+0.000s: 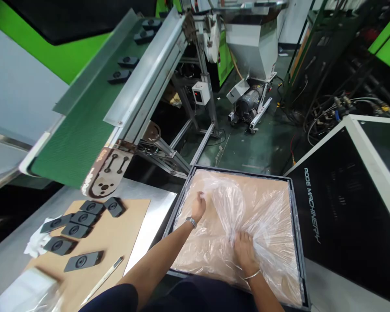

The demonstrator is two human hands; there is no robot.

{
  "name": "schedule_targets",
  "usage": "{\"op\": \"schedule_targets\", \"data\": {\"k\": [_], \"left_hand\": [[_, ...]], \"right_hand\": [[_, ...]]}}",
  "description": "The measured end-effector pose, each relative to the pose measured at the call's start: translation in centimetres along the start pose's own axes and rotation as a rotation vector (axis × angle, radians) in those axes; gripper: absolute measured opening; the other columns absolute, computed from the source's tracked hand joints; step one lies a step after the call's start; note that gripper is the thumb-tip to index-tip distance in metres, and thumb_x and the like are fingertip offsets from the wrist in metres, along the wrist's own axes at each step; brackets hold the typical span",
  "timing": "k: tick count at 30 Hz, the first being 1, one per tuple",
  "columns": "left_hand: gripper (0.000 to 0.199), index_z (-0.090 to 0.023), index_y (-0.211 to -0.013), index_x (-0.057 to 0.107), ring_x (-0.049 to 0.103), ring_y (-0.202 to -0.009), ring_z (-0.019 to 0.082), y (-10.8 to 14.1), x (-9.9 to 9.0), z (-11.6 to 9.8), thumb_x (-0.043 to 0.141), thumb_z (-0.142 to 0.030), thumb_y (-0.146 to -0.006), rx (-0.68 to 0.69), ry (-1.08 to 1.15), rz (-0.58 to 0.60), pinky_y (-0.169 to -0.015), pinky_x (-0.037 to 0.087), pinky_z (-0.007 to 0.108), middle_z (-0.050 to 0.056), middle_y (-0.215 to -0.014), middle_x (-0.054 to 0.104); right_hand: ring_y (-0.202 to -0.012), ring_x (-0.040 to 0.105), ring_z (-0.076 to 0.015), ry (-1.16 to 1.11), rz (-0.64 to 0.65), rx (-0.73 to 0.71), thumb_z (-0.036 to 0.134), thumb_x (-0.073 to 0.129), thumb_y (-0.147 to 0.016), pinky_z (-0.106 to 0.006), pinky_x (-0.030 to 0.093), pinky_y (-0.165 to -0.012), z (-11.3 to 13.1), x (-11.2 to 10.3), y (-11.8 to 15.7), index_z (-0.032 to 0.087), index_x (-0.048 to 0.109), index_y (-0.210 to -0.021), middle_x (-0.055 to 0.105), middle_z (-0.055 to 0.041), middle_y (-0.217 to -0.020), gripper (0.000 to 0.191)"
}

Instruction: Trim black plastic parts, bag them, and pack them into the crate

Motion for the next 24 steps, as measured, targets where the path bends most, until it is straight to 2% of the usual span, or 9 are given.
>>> {"op": "schedule_targets", "data": {"k": [3, 7, 9, 11, 14, 16, 18, 20, 24], "left_hand": [[0.036, -0.015, -0.118, 0.047, 0.057, -0.091, 0.019, 0.8, 0.0, -1.2, 0.048, -0.031, -0.087, -0.002, -0.018, -0.038, -0.077, 0.048, 0.039, 0.009, -0.109, 0.055], [0.057, -0.008, -0.138, 0.019, 0.039, -0.118, 0.036, 1.9, -0.4, -3.8, 0.037, -0.029, -0.088, 0.097, -0.090, -0.081, -0.091, 0.030, 0.059, 0.026, -0.131, 0.034], [0.059, -0.014, -0.141, 0.017, 0.029, -0.125, 0.037, 2.3, 0.0, -6.1, 0.038, -0.028, -0.087, 0.265, -0.117, -0.025, -0.095, 0.022, 0.060, 0.024, -0.139, 0.026], [0.059, -0.026, -0.138, 0.026, 0.024, -0.130, 0.032, 2.4, 1.0, -8.7, 0.045, -0.021, -0.083, 0.506, -0.134, 0.088, -0.101, 0.017, 0.054, 0.012, -0.143, 0.028], [0.064, -0.036, -0.132, 0.037, 0.026, -0.130, 0.025, 1.8, 2.7, -11.9, 0.047, -0.005, -0.076, 0.799, -0.162, 0.247, -0.105, 0.011, 0.050, 0.004, -0.137, 0.041], [0.059, -0.032, -0.128, 0.044, 0.037, -0.123, 0.024, 1.2, 3.4, -12.8, 0.044, -0.002, -0.077, 0.908, -0.190, 0.332, -0.105, 0.013, 0.051, 0.007, -0.120, 0.056], [0.041, -0.023, -0.115, 0.057, 0.050, -0.107, 0.023, 1.4, 3.7, -12.2, 0.044, -0.006, -0.080, 0.977, -0.225, 0.427, -0.100, 0.024, 0.049, 0.009, -0.095, 0.065], [0.020, -0.017, -0.095, 0.063, 0.057, -0.089, 0.019, 2.9, 3.3, -9.9, 0.047, -0.015, -0.083, 1.027, -0.264, 0.536, -0.090, 0.037, 0.043, 0.006, -0.081, 0.064], [0.024, -0.014, -0.082, 0.059, 0.056, -0.072, 0.013, 8.2, 0.7, -1.3, 0.050, -0.036, -0.085, 1.047, -0.335, 0.693, -0.072, 0.046, 0.033, 0.002, -0.079, 0.061]], "right_hand": [[-0.089, 0.051, -0.0238, -0.029, 0.037, -0.043, 0.020, 0.052, -0.082, -0.039, 0.034, -0.084, -0.3, -0.1, 0.1, 0.021, 0.052, -0.113, 0.059, -0.0085, -0.095, 0.031], [-0.092, 0.049, -0.0238, -0.069, 0.086, -0.097, 0.024, 0.056, -0.081, -0.038, 0.033, -0.084, -0.3, -0.4, 0.1, 0.025, 0.057, -0.105, 0.057, -0.0070, -0.094, 0.024], [-0.092, 0.048, -0.0236, -0.087, 0.105, -0.112, 0.026, 0.056, -0.081, -0.037, 0.033, -0.082, -0.3, -0.5, 0.1, 0.025, 0.057, -0.104, 0.056, -0.0074, -0.093, 0.023], [-0.092, 0.048, -0.0236, -0.104, 0.115, -0.117, 0.027, 0.056, -0.081, -0.037, 0.033, -0.082, -0.2, -0.7, 0.0, 0.024, 0.057, -0.106, 0.056, -0.0078, -0.093, 0.025], [-0.093, 0.047, -0.0237, -0.129, 0.115, -0.117, 0.026, 0.057, -0.080, -0.038, 0.032, -0.084, -0.1, -1.0, 0.1, 0.024, 0.058, -0.105, 0.056, -0.0078, -0.093, 0.024], [-0.093, 0.048, -0.0235, -0.152, 0.110, -0.111, 0.026, 0.057, -0.079, -0.037, 0.031, -0.084, -0.2, -1.2, 0.2, 0.024, 0.059, -0.101, 0.057, -0.0074, -0.093, 0.022], [-0.093, 0.049, -0.0229, -0.184, 0.102, -0.094, 0.026, 0.057, -0.078, -0.035, 0.032, -0.084, -0.4, -1.1, 0.1, 0.022, 0.060, -0.098, 0.058, -0.0068, -0.093, 0.020], [-0.090, 0.051, -0.0209, -0.225, 0.096, -0.058, 0.025, 0.052, -0.080, -0.032, 0.034, -0.081, -0.7, -0.9, -0.2, 0.020, 0.060, -0.095, 0.060, -0.0057, -0.092, 0.017], [-0.067, 0.054, -0.0143, -0.288, 0.109, 0.018, 0.025, 0.035, -0.088, -0.026, 0.040, -0.068, -1.2, -0.3, -1.0, 0.017, 0.057, -0.101, 0.061, -0.0018, -0.077, 0.027]]}}
Point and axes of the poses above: each hand's wrist, its own y-axis away from the middle knuckle, its own x-axis out of the palm, z = x × y, the point moved 2 cm from there along -y, towards the middle knuckle
